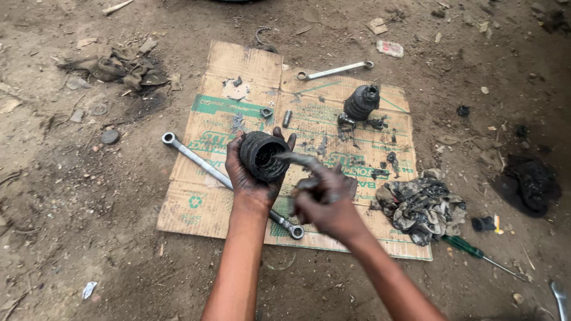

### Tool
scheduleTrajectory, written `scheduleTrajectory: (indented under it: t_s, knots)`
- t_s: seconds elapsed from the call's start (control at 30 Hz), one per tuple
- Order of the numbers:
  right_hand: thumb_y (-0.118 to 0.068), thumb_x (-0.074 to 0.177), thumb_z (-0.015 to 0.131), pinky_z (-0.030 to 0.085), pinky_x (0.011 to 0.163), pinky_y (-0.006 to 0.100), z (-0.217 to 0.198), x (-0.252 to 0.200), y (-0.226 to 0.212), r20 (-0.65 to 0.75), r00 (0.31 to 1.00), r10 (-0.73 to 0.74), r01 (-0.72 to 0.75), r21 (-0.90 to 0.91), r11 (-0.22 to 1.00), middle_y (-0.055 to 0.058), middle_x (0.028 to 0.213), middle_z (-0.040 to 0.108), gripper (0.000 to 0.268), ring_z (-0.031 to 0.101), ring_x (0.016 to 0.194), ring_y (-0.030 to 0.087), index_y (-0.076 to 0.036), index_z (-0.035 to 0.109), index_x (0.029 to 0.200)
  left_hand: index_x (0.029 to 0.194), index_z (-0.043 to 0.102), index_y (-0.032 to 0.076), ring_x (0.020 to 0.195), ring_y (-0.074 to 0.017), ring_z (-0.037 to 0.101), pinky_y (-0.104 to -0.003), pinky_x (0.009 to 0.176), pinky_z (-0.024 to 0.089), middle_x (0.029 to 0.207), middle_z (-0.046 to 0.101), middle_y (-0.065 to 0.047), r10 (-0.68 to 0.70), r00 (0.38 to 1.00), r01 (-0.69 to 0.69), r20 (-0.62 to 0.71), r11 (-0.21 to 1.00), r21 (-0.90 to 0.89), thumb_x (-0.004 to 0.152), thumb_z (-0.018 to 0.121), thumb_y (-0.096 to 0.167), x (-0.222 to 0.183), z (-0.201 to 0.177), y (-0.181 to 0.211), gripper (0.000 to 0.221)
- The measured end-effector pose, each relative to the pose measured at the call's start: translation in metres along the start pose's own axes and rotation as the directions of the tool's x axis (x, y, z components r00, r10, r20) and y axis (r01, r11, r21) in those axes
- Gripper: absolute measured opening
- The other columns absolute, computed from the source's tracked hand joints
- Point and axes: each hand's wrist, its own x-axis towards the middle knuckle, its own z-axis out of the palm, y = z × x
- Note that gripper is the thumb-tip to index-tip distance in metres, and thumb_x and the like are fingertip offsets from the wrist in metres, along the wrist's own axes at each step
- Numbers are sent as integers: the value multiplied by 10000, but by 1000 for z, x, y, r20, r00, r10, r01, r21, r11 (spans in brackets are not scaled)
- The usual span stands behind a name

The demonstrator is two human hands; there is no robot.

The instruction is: The person cleans a black rubber boot and a metal joint with a cloth and slides the boot onto the metal shaft while working on a cardboard sheet.

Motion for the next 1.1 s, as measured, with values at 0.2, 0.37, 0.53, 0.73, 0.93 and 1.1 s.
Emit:
scheduleTrajectory:
  t_s: [0.2,0.37,0.53,0.73,0.93,1.1]
  knots:
    - [-73,1019,607,595,721,303,-86,-1,68,-381,910,-162,246,183,952,80,928,749,356,718,805,152,-41,636,1372,1073,656,51,997,-351,714,-537,1078,507,1033,716,-179,189,977,-197,104,978,74,884,656,398,17,-21,46,395]
    - [-237,862,753,522,616,428,-80,-62,165,-720,546,428,-486,145,862,237,875,733,455,690,706,317,-27,673,1257,966,646,119,971,-327,696,-618,1077,537,951,697,-105,222,974,-224,39,972,73,879,697,372,-2,-32,31,272]
    - [-448,861,779,543,824,496,-108,-88,191,-865,467,186,-688,-223,691,256,1075,730,583,707,958,394,4,697,1220,958,664,110,971,-324,706,-582,1056,548,970,711,-120,130,991,-129,-21,991,35,854,696,364,3,-39,8,276]
    - [-603,981,605,402,981,703,-108,-80,195,-819,539,197,-827,-470,309,407,1459,415,663,414,1291,604,23,734,1160,972,671,75,962,-329,713,-545,1003,593,996,720,-182,156,985,-146,-73,982,124,847,678,376,-3,-16,-7,327]
    - [-353,943,691,220,1157,778,-116,-77,217,-739,665,112,-729,-609,311,303,1605,367,324,290,1478,525,-60,800,1025,1000,664,38,968,-331,722,-534,1010,598,1017,715,-208,134,991,-131,-13,983,128,866,666,358,-7,-12,-13,347]
    - [-344,723,849,219,1032,826,-110,-69,193,-760,650,-26,-674,-592,442,335,1526,346,477,294,1371,554,-128,771,1141,988,661,36,948,-338,718,-559,992,605,992,707,-215,135,990,-129,-28,979,158,873,647,366,-9,-8,-21,349]
